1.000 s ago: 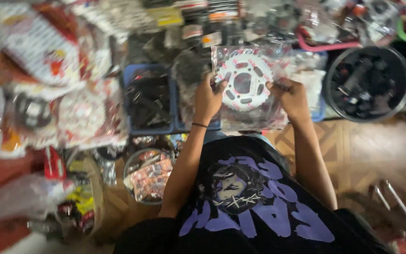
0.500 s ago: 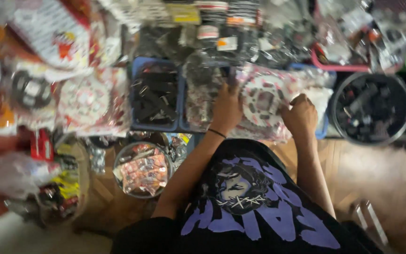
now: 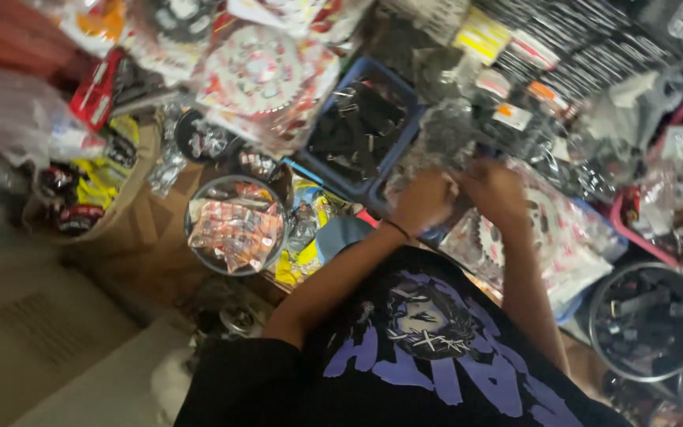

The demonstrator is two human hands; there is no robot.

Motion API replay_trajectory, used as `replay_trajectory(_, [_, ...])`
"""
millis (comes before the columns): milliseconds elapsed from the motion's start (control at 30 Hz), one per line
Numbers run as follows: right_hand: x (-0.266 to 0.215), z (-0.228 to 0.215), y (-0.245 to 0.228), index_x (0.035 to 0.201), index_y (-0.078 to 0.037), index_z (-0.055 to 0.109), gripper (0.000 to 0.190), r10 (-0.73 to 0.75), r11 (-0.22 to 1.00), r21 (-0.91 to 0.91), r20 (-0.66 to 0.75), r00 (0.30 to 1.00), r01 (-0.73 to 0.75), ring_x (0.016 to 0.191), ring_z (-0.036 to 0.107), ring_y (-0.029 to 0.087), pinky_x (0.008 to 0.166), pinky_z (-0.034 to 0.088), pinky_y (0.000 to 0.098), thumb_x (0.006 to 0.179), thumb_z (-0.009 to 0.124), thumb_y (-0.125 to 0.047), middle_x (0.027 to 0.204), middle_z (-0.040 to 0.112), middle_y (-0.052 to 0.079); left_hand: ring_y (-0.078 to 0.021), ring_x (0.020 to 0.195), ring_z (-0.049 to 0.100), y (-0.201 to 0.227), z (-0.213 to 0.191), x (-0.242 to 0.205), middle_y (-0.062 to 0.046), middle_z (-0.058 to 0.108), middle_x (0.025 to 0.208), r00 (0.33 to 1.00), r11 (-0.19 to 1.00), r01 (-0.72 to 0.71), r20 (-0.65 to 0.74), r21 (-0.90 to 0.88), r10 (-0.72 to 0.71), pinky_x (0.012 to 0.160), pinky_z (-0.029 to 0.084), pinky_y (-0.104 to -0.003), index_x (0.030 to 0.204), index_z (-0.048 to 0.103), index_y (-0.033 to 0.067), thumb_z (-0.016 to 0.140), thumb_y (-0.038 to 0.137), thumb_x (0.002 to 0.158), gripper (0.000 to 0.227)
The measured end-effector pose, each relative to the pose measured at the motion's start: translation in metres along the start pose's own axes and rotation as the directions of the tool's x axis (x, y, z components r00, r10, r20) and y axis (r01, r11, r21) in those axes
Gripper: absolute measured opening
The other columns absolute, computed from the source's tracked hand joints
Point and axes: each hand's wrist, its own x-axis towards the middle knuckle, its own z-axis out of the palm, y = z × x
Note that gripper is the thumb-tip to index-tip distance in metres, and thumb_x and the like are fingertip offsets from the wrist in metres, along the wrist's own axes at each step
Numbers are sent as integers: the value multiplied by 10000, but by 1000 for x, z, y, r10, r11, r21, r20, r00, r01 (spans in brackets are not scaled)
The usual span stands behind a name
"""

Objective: The person sorts through various packaged motorcycle sprockets in a cluttered storage area. They pick up individual packages, briefly hold them up, and place them into a blue plastic bin or onto a pile on the floor.

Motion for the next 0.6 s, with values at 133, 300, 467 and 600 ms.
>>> replay_trajectory(133, [47, 13, -102, 1201, 80, 685, 428, -338, 937, 113, 42, 940, 332, 1062, 651, 554, 926, 489, 631, 1039, 578, -301, 1067, 711, 325, -333, 770, 715, -59, -105, 10, -122, 706, 765, 919, 935, 331, -267, 126, -290, 694, 572, -464, 843, 725, 104, 668, 202, 850, 113])
replay_trajectory(300, [172, 102, -167, 980, -46, 708, 304, -538, 799, 371, 89, 839, 473, 576, 609, 166, 584, 512, 323, 946, 719, -348, 770, 657, 38, -414, 1012, 642, -157, -222, 8, -248, 599, 1295, 685, 784, 526, -710, 329, -162, 800, 547, -498, 1407, 585, 143, 706, 277, 892, 546])
replay_trajectory(467, [275, 194, -190, 851, 14, 747, 400, -641, 767, -71, -111, 759, 638, 689, 638, 474, 606, 490, 549, 885, 676, -378, 846, 730, 231, -406, 1157, 514, -249, -283, 4, -198, 525, 1267, 643, 551, 674, -758, 492, -110, 1003, 460, -507, 1336, 474, 17, 840, 338, 772, 745])
replay_trajectory(600, [251, 186, -216, 1138, -7, 693, 609, -188, 886, 410, -107, 976, 216, 796, 744, 301, 693, 604, 388, 710, 818, -421, 966, 775, 163, -387, 1058, 551, -272, -289, 6, -204, 574, 1208, 686, 545, 658, -711, 519, -151, 890, 499, -485, 1310, 593, 44, 834, 386, 799, 661])
